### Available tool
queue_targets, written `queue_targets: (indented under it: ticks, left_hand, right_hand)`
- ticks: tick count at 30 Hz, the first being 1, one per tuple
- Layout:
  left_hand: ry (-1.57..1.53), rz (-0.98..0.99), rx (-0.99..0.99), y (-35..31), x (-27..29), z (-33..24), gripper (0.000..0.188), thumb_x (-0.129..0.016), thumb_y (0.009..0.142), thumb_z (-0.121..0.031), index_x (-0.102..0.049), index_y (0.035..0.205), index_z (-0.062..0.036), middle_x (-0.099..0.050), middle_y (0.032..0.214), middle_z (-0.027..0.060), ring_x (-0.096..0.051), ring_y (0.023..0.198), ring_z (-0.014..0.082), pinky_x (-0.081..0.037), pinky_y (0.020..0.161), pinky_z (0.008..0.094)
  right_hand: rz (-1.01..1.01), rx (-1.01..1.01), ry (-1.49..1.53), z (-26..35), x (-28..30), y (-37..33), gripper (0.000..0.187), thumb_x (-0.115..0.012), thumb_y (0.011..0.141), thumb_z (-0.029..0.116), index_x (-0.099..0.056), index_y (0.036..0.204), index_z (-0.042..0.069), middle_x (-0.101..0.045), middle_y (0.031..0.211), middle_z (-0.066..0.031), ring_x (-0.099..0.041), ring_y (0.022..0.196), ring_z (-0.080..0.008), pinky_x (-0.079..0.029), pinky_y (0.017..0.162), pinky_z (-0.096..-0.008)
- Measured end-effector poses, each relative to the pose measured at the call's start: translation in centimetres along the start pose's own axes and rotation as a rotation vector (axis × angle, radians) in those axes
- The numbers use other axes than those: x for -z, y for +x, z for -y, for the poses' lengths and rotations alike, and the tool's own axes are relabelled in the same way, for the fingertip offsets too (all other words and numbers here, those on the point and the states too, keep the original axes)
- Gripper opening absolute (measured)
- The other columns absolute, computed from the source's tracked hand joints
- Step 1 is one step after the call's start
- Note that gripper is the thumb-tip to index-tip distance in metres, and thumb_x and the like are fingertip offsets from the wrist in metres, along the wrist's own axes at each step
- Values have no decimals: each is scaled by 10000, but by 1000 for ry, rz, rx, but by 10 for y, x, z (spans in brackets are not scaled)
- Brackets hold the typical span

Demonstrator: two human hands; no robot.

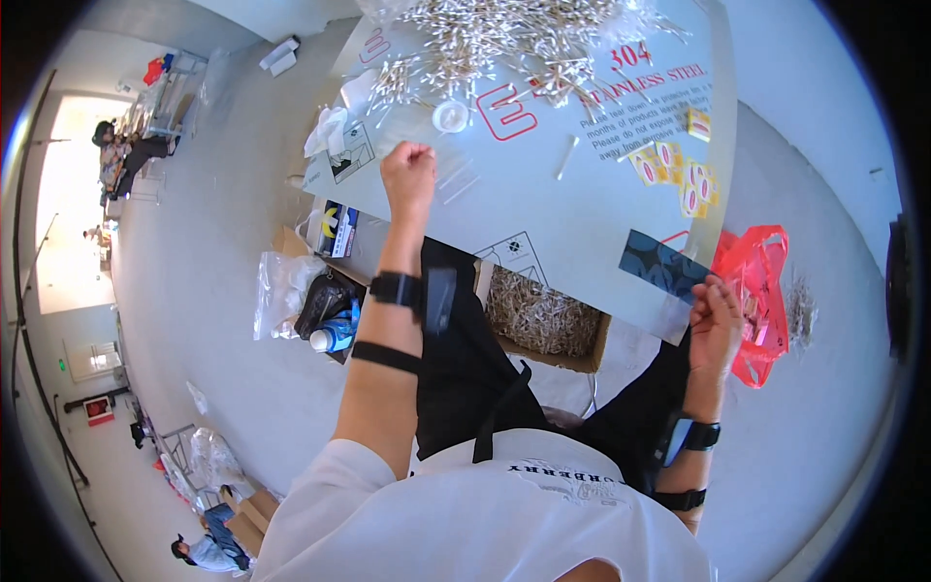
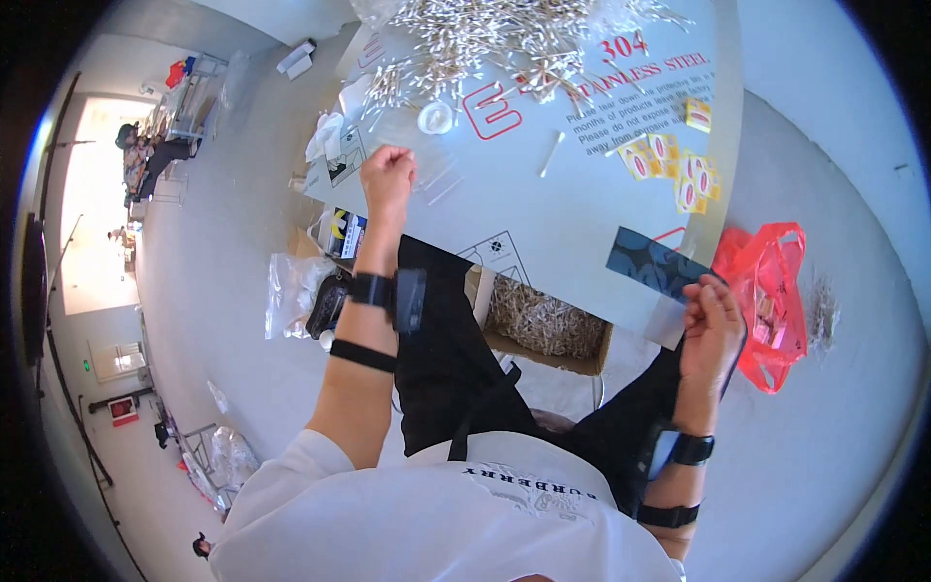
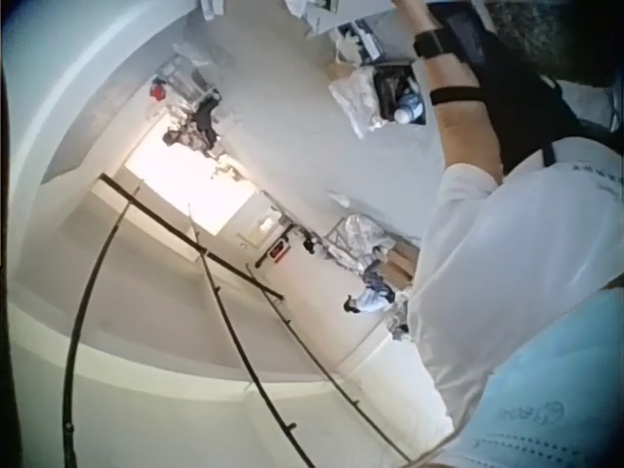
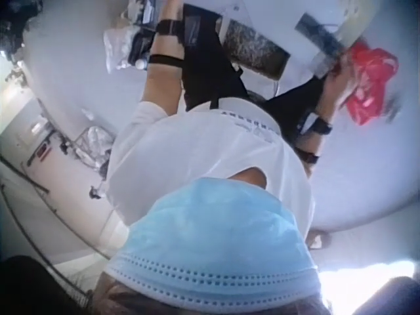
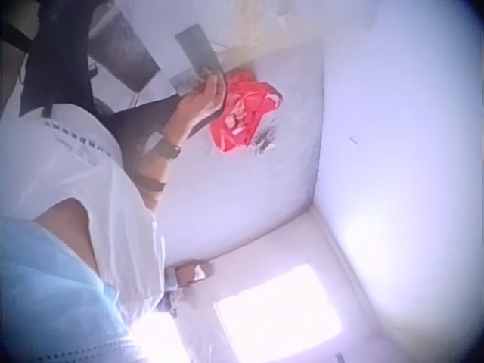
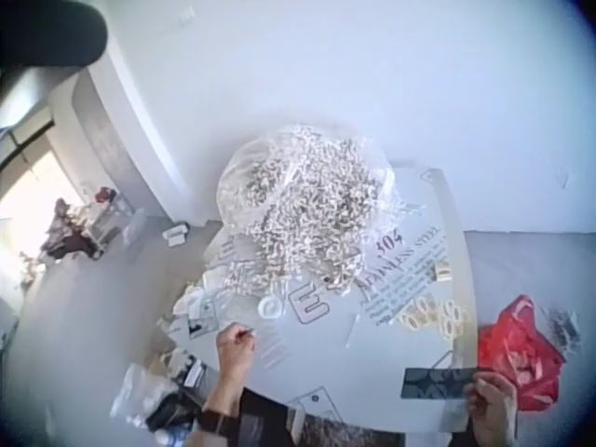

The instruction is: The recorder is sorting and arranging cotton swabs on a workbench surface.

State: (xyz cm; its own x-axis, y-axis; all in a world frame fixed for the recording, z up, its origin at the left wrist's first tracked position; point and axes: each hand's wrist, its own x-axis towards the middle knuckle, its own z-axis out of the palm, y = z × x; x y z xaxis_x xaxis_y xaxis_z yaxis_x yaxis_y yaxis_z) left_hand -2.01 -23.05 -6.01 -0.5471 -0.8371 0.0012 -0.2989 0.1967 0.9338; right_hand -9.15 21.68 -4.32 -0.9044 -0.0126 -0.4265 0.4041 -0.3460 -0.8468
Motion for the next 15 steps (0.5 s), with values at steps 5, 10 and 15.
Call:
queue_targets:
  ticks: [5,10,15]
  left_hand:
    - [475,-49,-459,49,-20,-4,121,-698,787,-136,-679,781,-16,-670,747,139,-637,670,316,-517,667,378]
    - [869,101,-576,72,-50,-15,116,-603,790,-99,-704,779,-43,-701,852,166,-668,777,374,-531,714,439]
    - [771,165,-447,72,-42,-30,120,-570,768,-51,-654,849,-22,-686,877,200,-667,844,402,-524,713,476]
  right_hand:
    - [132,-139,-102,-48,-34,-17,162,-590,938,53,-635,1068,-32,-693,848,-109,-540,626,-73,-417,543,-184]
    - [181,-128,-249,-61,-56,-28,149,-587,936,52,-639,1053,-25,-692,836,-91,-508,611,-49,-394,555,-177]
    - [175,-93,-366,-62,-63,-23,155,-591,943,71,-649,1066,-4,-685,817,-63,-526,608,-49,-400,539,-173]
